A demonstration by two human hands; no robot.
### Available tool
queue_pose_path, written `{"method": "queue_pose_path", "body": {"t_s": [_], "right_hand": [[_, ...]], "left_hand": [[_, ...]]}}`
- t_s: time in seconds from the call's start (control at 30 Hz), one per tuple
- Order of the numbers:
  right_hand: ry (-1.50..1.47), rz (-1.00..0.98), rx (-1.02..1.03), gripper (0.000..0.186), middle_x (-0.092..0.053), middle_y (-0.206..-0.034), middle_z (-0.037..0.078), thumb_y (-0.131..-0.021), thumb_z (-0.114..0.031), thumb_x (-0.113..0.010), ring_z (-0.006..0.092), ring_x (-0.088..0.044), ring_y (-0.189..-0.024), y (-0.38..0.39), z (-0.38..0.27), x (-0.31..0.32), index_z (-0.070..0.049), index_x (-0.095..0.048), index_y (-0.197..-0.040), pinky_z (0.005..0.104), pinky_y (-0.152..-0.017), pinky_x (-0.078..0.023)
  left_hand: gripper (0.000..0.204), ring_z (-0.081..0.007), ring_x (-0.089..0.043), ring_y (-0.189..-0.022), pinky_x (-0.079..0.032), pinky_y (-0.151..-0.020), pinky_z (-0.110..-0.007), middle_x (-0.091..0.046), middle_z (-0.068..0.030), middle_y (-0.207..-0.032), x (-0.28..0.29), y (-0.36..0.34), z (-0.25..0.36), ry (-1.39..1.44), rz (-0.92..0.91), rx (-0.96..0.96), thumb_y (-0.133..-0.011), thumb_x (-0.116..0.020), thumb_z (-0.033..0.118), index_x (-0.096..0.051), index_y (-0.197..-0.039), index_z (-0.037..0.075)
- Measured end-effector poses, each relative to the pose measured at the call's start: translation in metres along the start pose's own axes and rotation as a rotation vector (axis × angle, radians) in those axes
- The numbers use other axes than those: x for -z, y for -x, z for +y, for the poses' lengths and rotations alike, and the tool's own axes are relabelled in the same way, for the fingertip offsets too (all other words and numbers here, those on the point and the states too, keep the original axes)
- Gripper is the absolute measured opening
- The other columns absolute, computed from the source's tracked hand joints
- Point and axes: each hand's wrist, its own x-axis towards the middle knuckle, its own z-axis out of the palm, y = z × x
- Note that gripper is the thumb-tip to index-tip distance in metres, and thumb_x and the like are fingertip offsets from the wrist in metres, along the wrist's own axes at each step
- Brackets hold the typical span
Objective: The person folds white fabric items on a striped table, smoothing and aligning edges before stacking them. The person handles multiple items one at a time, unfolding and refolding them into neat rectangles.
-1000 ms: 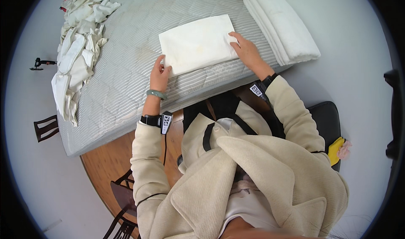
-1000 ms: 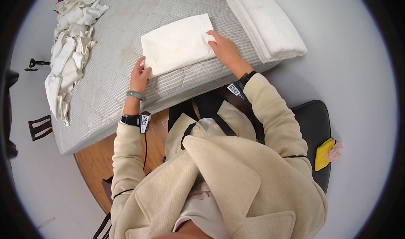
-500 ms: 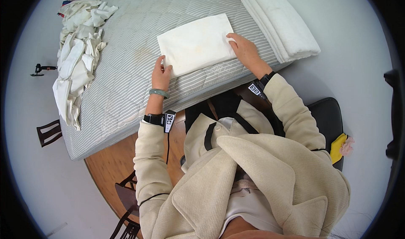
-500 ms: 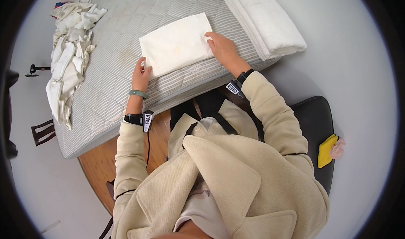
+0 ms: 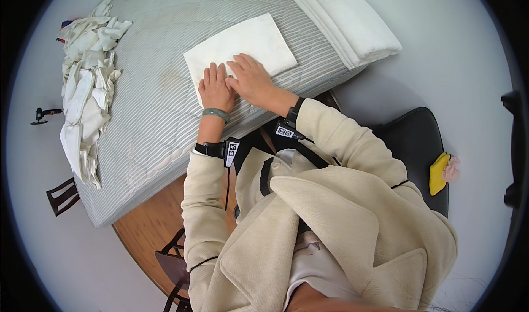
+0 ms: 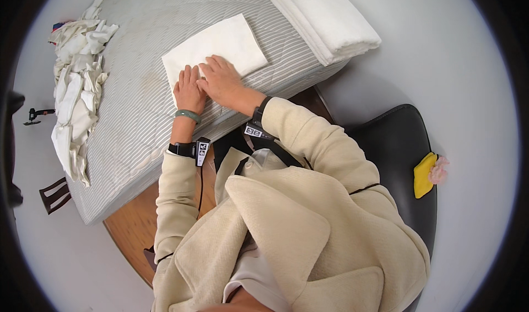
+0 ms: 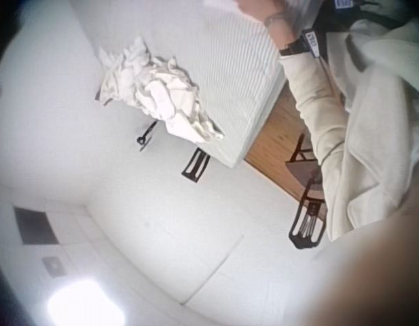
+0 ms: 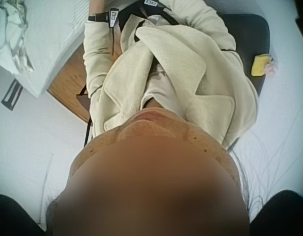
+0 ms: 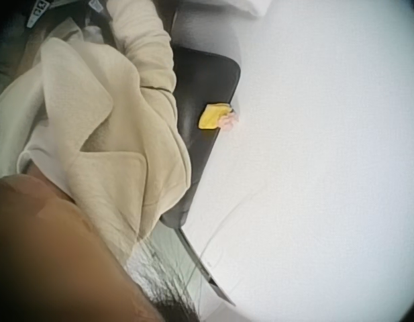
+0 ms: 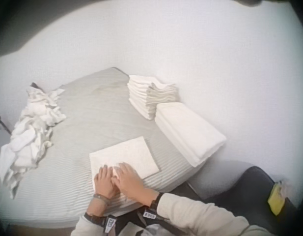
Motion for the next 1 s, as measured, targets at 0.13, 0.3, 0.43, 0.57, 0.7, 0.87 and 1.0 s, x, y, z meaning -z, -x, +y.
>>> {"method": "queue_pose_path", "body": {"t_s": [0.13,0.3,0.43,0.57,0.7,0.87,1.0], "right_hand": [[0.240,-0.100,-0.016,0.058,-0.042,-0.147,0.021,-0.097,-0.042,-0.051,0.0349,-0.032,-0.141,0.010,0.032,0.010,0.001,-0.048,-0.137,0.0441,-0.117,-0.024],[0.353,-0.100,-0.100,0.060,-0.042,-0.147,0.021,-0.098,-0.045,-0.050,0.0332,-0.032,-0.141,0.007,0.067,0.026,0.001,-0.048,-0.138,0.0442,-0.117,-0.023],[0.377,-0.102,-0.170,0.060,-0.044,-0.145,0.021,-0.096,-0.045,-0.054,0.0336,-0.033,-0.140,-0.010,0.088,0.045,-0.001,-0.050,-0.136,0.0467,-0.115,-0.025],[0.448,-0.076,-0.017,0.056,-0.046,-0.143,0.021,-0.095,-0.042,-0.055,0.0364,-0.036,-0.138,-0.029,0.090,0.053,-0.003,-0.052,-0.135,0.0492,-0.113,-0.028],[0.252,-0.195,0.240,0.055,-0.045,-0.144,0.022,-0.096,-0.041,-0.053,0.0372,-0.038,-0.137,-0.047,0.070,0.020,-0.002,-0.051,-0.135,0.0491,-0.112,-0.030],[0.271,-0.306,0.163,0.057,-0.045,-0.145,0.022,-0.098,-0.044,-0.049,0.0358,-0.037,-0.138,-0.064,0.086,-0.004,-0.002,-0.050,-0.136,0.0489,-0.112,-0.029],[0.356,-0.260,0.035,0.060,-0.043,-0.147,0.022,-0.097,-0.047,-0.049,0.0352,-0.036,-0.139,-0.078,0.122,0.007,-0.003,-0.050,-0.137,0.0493,-0.112,-0.028]], "left_hand": [[0.058,-0.0376,-0.020,-0.147,-0.016,-0.118,-0.051,-0.026,-0.0202,-0.159,-0.005,0.004,-0.002,-0.003,-0.052,0.104,-0.101,-0.038,0.041,-0.036,-0.150,0.010],[0.062,-0.0408,-0.014,-0.149,-0.013,-0.119,-0.052,-0.021,-0.0270,-0.158,-0.004,0.004,-0.003,0.058,-0.078,0.218,-0.100,-0.039,0.042,-0.034,-0.150,0.006],[0.063,-0.0409,-0.016,-0.148,-0.013,-0.118,-0.053,-0.021,-0.0262,-0.158,-0.008,0.004,-0.002,0.026,-0.041,0.260,-0.099,-0.040,0.043,-0.034,-0.151,0.007],[0.062,-0.0407,-0.017,-0.148,-0.015,-0.118,-0.054,-0.022,-0.0257,-0.158,-0.012,0.004,-0.003,-0.014,-0.037,0.262,-0.099,-0.040,0.042,-0.036,-0.150,0.009],[0.062,-0.0416,-0.017,-0.148,-0.015,-0.118,-0.055,-0.023,-0.0261,-0.158,-0.014,0.004,-0.003,-0.001,-0.029,0.257,-0.099,-0.041,0.042,-0.036,-0.150,0.009],[0.062,-0.0423,-0.015,-0.148,-0.013,-0.118,-0.056,-0.023,-0.0259,-0.158,-0.010,0.004,-0.002,0.013,-0.039,0.265,-0.098,-0.041,0.042,-0.036,-0.151,0.009],[0.063,-0.0411,-0.013,-0.149,-0.012,-0.118,-0.056,-0.020,-0.0246,-0.159,-0.007,0.003,0.000,0.035,-0.067,0.284,-0.098,-0.040,0.043,-0.034,-0.152,0.011]]}}
